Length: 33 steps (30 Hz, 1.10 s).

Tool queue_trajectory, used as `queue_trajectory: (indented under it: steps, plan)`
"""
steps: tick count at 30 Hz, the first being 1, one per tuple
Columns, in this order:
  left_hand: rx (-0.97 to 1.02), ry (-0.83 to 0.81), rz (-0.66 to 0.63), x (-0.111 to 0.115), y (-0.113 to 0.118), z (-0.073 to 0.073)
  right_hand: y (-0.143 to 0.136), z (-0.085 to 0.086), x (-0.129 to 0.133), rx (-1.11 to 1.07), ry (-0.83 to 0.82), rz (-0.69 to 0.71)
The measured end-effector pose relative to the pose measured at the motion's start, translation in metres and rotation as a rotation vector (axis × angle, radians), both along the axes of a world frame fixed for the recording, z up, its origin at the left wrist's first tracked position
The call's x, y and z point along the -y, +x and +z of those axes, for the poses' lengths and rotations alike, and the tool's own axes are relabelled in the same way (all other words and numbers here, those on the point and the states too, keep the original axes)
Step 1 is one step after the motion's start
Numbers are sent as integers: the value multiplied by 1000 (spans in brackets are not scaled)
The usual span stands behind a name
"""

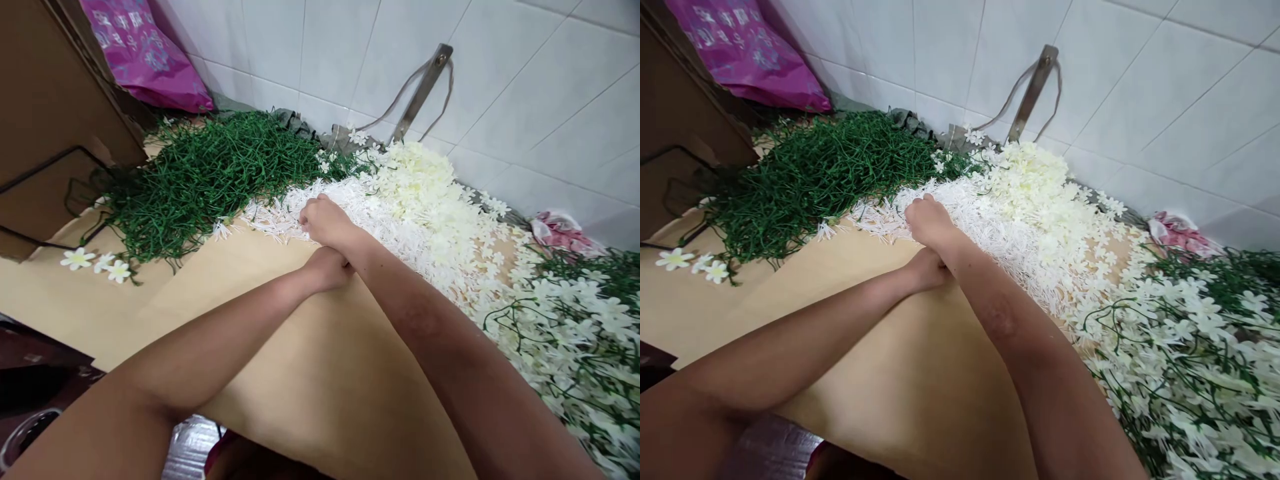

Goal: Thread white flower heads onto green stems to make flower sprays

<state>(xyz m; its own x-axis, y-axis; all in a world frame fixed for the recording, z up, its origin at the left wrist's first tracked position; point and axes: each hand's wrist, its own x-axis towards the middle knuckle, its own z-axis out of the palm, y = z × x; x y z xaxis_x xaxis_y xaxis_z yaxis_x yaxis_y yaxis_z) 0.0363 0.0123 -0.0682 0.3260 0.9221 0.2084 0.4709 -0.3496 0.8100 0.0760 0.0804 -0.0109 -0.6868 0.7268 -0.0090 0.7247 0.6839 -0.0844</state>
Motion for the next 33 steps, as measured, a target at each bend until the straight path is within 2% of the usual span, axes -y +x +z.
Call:
queue_trajectory:
  steps: [5,9,12,15,18,23,26,33]
  plan:
    - [-102,-20,11,1,0,2,4,-7,-7,-12,74,-118]
    - [-83,-59,-47,-2,-1,1,13,-7,-8,-88,89,-125]
    - [26,-103,-77,-4,-2,2,26,1,-8,-372,93,-148]
    - [160,-165,-69,-5,-3,5,41,11,-9,-752,-13,-204]
    - [364,-261,-48,-5,-2,9,54,17,-12,-993,-126,-270]
    - [681,-420,51,-5,-3,16,73,10,-7,-1132,-160,-315]
    - [780,-454,96,-7,-5,19,81,2,1,-1157,-187,-326]
    - [937,-452,98,-11,-9,14,86,-8,13,-1267,-433,-439]
